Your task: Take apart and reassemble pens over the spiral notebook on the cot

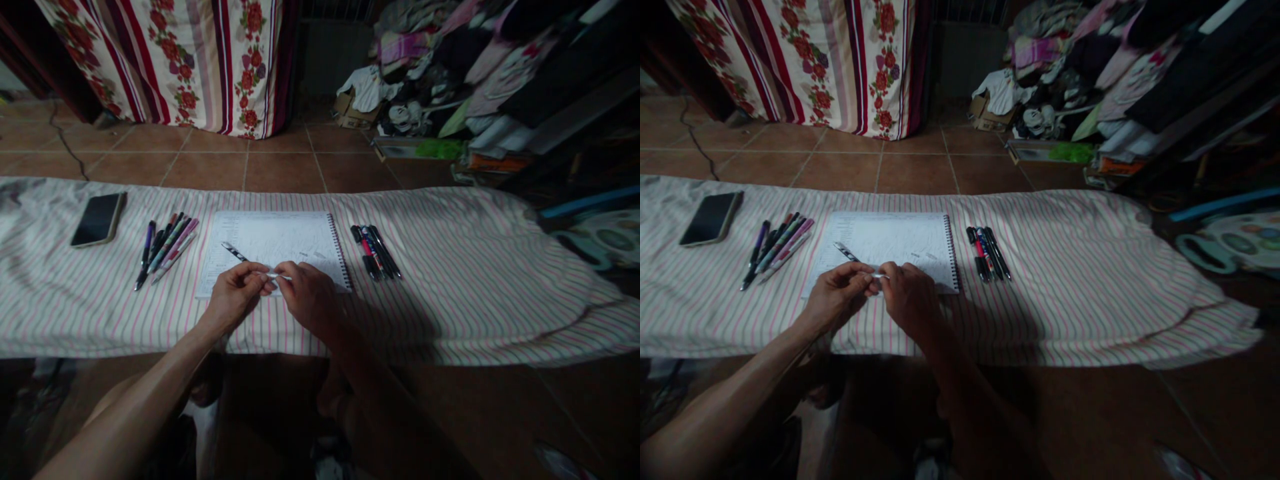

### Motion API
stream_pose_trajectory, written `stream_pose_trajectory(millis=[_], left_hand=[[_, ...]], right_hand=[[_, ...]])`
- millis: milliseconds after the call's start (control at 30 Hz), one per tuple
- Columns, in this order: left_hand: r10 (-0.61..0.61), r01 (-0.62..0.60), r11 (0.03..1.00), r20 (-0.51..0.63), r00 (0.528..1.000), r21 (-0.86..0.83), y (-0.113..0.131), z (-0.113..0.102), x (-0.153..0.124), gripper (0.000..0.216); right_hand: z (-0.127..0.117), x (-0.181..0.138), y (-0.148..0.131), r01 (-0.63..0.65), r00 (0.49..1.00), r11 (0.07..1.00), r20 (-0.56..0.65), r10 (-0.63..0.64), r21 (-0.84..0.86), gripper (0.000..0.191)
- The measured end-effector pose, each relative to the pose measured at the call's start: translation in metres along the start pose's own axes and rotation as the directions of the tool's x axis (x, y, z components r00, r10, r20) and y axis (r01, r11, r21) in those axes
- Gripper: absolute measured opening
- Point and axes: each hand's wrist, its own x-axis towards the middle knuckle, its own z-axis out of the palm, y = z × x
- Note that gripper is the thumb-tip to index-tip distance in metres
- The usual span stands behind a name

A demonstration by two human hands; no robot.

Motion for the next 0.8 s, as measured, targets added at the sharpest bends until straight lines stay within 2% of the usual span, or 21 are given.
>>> stream_pose_trajectory(millis=[500,800], left_hand=[[0.002,-0.002,1.0,-0.006,1.0,-0.001,-0.0011,0.0008,0.0003,0.026],[-0.009,0.008,0.999,-0.015,1.0,-0.034,0.0,0.0027,-0.0003,0.026]], right_hand=[[0.0019,-0.0003,0.0008,-0.003,1.0,1.0,-0.01,0.003,-0.007,0.014],[-0.0008,-0.0003,-0.001,-0.032,0.999,0.999,0.034,0.031,0.033,0.018]])
